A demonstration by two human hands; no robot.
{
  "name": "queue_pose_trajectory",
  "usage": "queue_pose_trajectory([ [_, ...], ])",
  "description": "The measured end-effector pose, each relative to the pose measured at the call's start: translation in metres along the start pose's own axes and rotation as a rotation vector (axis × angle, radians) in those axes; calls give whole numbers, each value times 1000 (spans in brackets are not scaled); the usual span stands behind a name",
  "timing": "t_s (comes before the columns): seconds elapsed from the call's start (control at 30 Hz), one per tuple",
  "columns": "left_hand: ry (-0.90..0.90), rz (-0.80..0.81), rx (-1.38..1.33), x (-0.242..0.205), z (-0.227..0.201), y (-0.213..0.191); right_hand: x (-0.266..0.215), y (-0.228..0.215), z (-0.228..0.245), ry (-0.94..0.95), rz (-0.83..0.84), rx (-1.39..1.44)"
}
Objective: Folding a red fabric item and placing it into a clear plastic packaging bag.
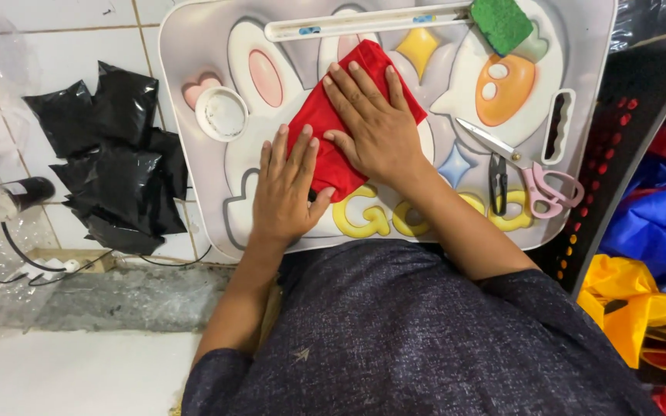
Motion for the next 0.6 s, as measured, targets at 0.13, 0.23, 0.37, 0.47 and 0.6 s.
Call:
queue_pose_trajectory([
  [0.13, -10, -104, -68, 7, -5, -9, -1, -4, -5, 72, -52, -39],
  [0.23, -41, -61, -22, 8, -8, -11, -2, -7, -5, 82, -58, -49],
  [0.37, -44, -52, 8, 11, -9, -16, -1, -8, -5, 72, -3, -1],
  [0.47, -37, -35, 51, 12, -8, -15, 1, -22, 2, 95, -31, -39],
  [0.6, 24, -207, 26, 7, 2, 4, 5, -13, 34, 2, -197, -23],
])
Point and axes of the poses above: each hand's wrist, its own x-axis towards the middle knuckle, its own y-axis out of the palm, z = x × y, the point moved 4 cm from there along x, towards the middle knuckle, and after that the axes turned 9 degrees about -x, right-handed, at the moved point
